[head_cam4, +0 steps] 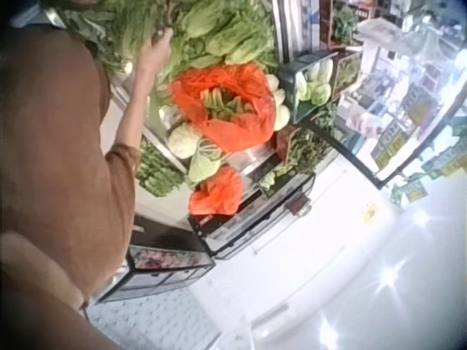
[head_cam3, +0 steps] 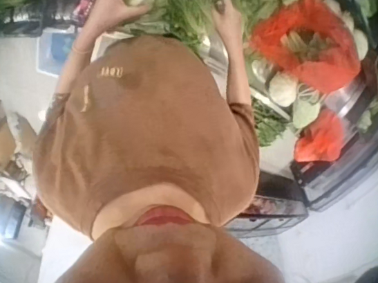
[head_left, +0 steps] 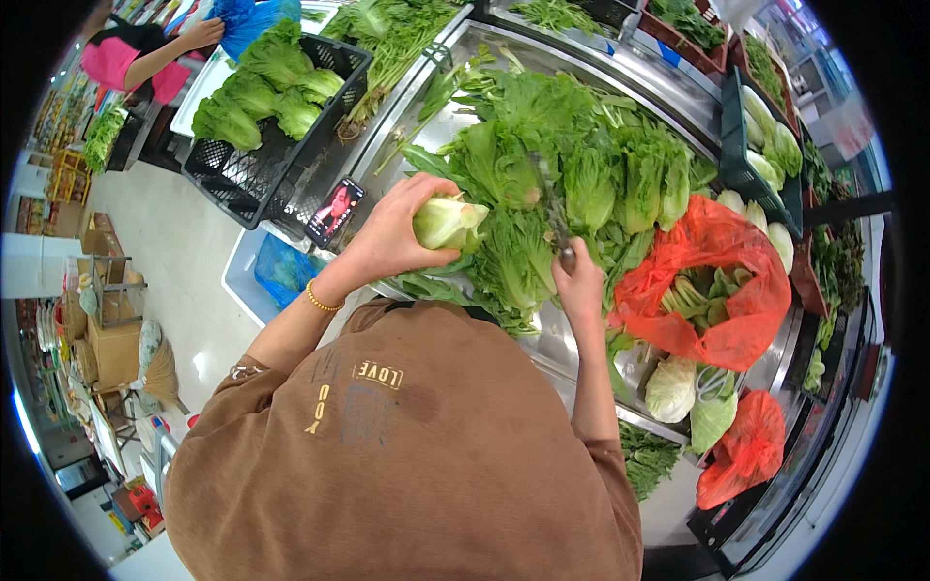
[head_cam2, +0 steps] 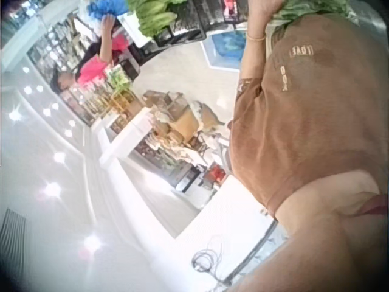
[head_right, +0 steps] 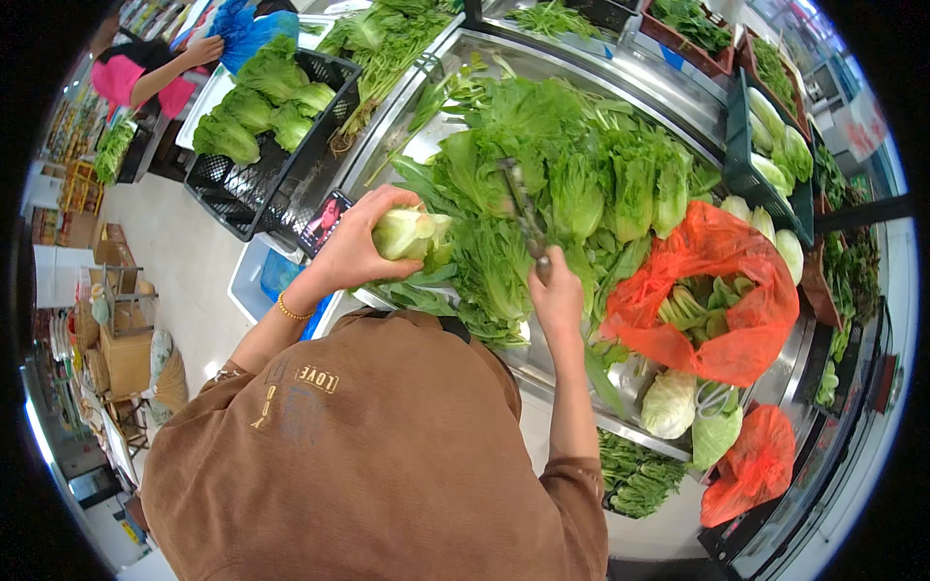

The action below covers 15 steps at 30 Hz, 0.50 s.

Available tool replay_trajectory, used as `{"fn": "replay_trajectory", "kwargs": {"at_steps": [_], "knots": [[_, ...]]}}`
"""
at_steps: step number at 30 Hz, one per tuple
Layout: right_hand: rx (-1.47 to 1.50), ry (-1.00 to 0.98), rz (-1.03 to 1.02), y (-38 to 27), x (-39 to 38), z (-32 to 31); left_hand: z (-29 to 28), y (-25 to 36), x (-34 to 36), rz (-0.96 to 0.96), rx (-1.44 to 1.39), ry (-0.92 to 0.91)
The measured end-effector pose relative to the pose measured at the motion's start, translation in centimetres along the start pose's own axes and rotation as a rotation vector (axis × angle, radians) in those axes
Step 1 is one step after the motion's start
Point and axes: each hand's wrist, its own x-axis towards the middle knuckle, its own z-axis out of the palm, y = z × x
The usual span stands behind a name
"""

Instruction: The person picks up lettuce from a pile, trims the stem end with a knife, peels away outer leaves, and places the trimmed lettuce into a black crate.

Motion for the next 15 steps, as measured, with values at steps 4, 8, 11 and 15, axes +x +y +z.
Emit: {"fn": "replay_trajectory", "kwargs": {"at_steps": [4,8,11,15], "knots": [[0.306,0.010,0.065,-1.3,-0.7,1.3,-0.1,0.5,0.1,-0.165,0.004,-0.021],[0.746,-0.126,0.201,-3.6,0.0,2.7,0.9,-0.3,0.7,0.115,0.149,0.155],[1.229,-0.259,0.464,-6.1,0.2,3.4,1.2,0.0,0.5,0.492,0.340,0.189],[1.745,-0.365,0.479,-3.5,0.2,5.0,1.6,1.9,0.6,0.719,0.376,-0.065]]}}
